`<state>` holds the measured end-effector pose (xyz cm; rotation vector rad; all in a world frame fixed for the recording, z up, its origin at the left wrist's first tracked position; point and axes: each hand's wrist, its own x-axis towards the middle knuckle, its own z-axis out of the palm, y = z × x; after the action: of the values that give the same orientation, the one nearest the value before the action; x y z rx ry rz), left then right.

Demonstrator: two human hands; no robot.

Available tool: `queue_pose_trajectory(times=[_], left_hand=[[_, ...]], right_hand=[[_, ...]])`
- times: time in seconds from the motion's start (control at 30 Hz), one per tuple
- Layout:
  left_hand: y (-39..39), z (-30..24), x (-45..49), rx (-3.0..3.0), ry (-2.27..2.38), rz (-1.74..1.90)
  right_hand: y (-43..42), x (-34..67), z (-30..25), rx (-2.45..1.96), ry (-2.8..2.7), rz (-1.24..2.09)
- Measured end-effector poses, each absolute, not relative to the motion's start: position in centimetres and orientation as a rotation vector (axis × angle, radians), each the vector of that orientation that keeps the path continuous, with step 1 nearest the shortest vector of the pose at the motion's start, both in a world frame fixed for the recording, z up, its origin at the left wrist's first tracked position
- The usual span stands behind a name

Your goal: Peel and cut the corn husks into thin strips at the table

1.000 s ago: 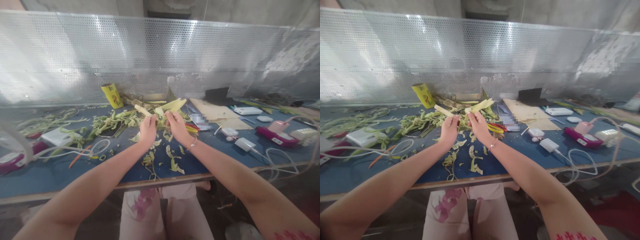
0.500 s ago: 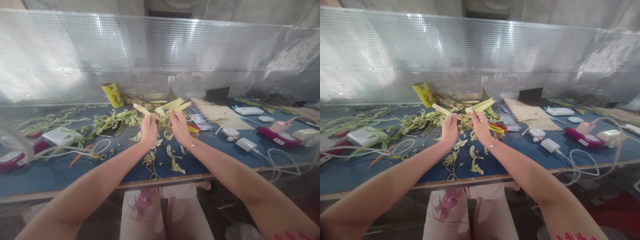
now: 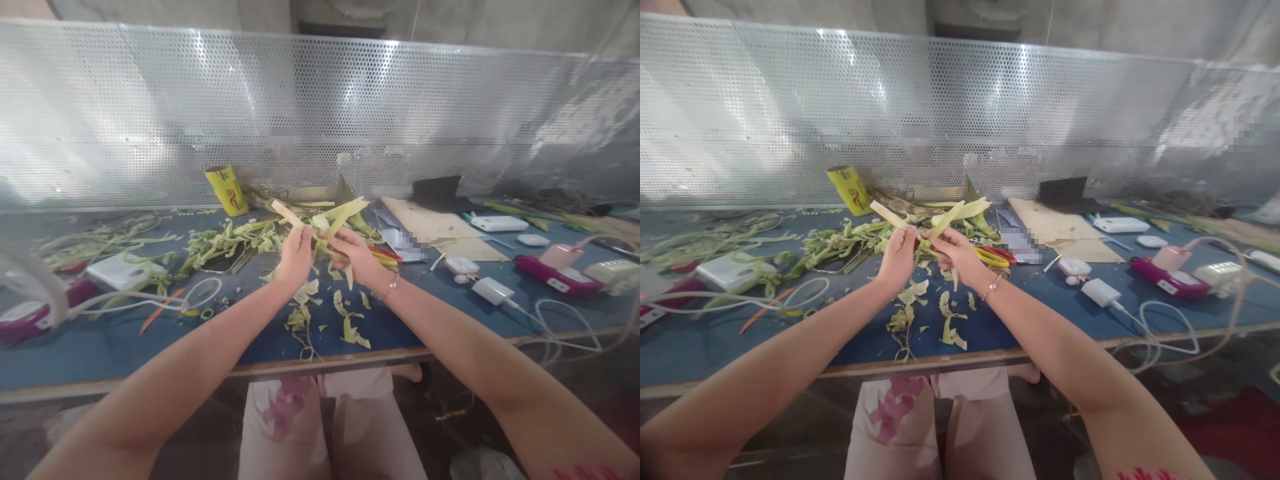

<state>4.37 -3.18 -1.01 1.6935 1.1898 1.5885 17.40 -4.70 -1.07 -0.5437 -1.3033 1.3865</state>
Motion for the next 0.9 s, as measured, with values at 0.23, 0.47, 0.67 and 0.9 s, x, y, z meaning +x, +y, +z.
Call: queue_pose_trajectory(times=[0.23, 0.47, 0.67, 0.9], left_hand=[[-3.1, -1.6, 4.5, 1.598, 1.003, 1.586], [-3.7, -1.2, 4.8, 1.556, 0.997, 1.604], [-4.3, -1.0, 4.9, 1.54, 1.154, 1.631], [-4.1, -1.2, 4.7, 1.562, 1.126, 1.618]], right_hand=[[-4.4, 17.4, -1.2, -0.573, -1.244, 1.432], [-4.7, 16.6, -1.3, -0.622, -1.249, 1.351], [-4.7, 16.6, -1.4, -0.675, -1.419, 1.104], [-5.1, 16.7, -1.0, -0.722, -1.526, 1.059]])
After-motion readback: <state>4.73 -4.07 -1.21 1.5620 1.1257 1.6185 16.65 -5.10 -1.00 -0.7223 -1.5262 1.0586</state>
